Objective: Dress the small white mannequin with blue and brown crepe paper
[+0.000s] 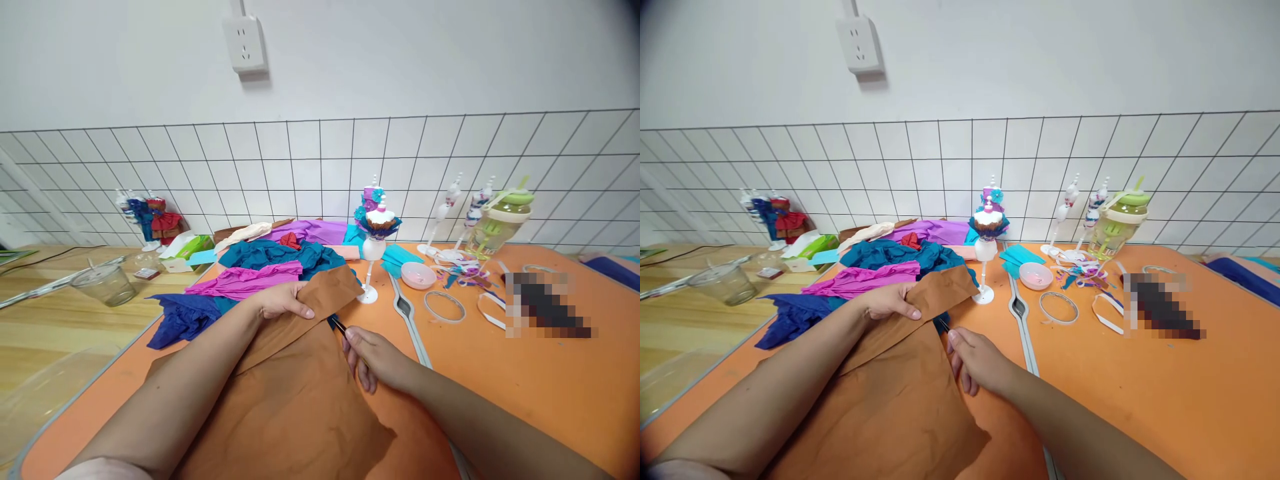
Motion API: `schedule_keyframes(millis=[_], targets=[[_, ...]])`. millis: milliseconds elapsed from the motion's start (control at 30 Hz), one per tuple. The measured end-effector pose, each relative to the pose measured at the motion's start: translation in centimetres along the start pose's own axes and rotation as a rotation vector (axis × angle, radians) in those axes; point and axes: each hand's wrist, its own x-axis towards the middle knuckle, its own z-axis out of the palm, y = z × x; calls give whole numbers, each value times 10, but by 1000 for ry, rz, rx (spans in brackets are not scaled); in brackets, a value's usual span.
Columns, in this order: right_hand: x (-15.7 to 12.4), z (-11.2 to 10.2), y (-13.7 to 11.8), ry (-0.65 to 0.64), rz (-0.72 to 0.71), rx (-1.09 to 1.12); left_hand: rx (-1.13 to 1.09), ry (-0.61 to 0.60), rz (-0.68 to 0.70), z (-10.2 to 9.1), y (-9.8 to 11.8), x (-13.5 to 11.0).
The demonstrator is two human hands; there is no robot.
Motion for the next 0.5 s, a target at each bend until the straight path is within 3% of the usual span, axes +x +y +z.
schedule_keyframes(millis=[100, 300, 500], targets=[[-1, 3, 0, -60, 68, 96, 49, 68, 61, 4, 1, 1], [4, 5, 1, -11, -15, 83, 16, 11, 50, 9, 0, 3], [3, 8, 2, -34, -18, 39, -24, 43, 71, 9, -3, 3]])
